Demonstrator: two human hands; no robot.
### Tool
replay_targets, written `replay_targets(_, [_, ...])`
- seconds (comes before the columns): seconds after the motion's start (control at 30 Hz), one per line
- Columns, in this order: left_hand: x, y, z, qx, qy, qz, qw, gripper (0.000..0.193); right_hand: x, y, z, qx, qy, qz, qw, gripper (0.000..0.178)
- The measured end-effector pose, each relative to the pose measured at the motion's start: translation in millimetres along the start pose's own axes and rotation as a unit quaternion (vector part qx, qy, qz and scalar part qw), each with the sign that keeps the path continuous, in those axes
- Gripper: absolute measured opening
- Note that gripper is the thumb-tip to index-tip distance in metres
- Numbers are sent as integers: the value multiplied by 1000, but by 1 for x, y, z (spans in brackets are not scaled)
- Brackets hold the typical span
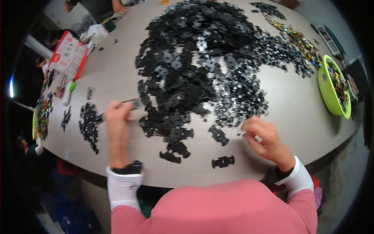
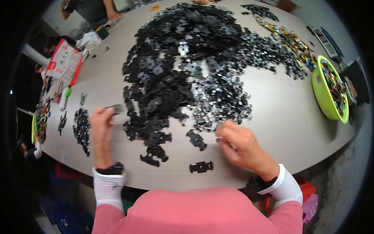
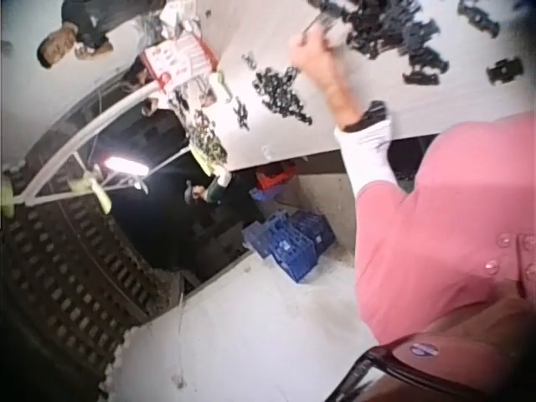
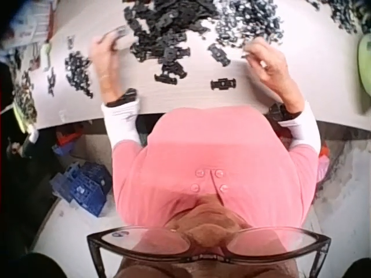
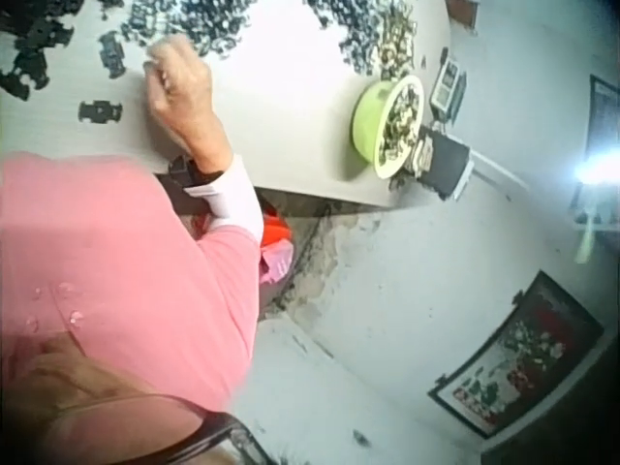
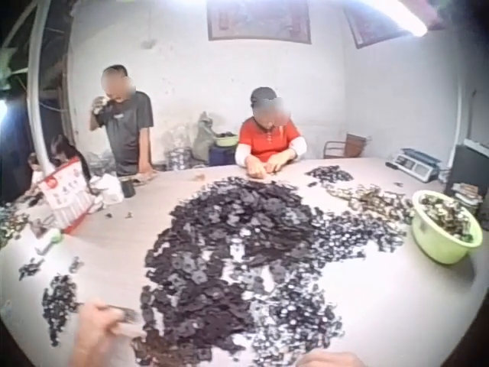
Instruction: Assembling black plastic components by joining multiple pieces with small metal pins.
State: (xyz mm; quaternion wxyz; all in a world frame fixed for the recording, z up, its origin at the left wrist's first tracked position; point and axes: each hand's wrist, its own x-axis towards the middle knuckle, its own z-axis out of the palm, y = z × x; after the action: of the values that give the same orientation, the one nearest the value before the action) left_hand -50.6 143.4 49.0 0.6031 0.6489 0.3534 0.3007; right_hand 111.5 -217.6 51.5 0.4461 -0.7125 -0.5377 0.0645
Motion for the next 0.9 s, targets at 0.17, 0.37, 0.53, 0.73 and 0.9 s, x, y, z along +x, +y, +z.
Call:
replay_targets(0.17, [66,-53,-123,265,119,-2,957,27,-27,13,14,-83,-54,43,994,15])
replay_targets(0.37, [3,-21,-33,265,78,195,941,13,-22,15,29,-126,-3,42,991,12])
replay_targets(0.53, [-95,-6,102,238,-353,419,802,15,-28,23,32,-189,-49,-10,981,6])
replay_targets(0.73, [-105,-27,135,316,-399,413,755,25,-25,7,21,-129,-52,64,988,10])
replay_targets(0.9, [-106,-17,141,312,-406,396,762,30,-24,16,25,-129,-56,66,988,18])
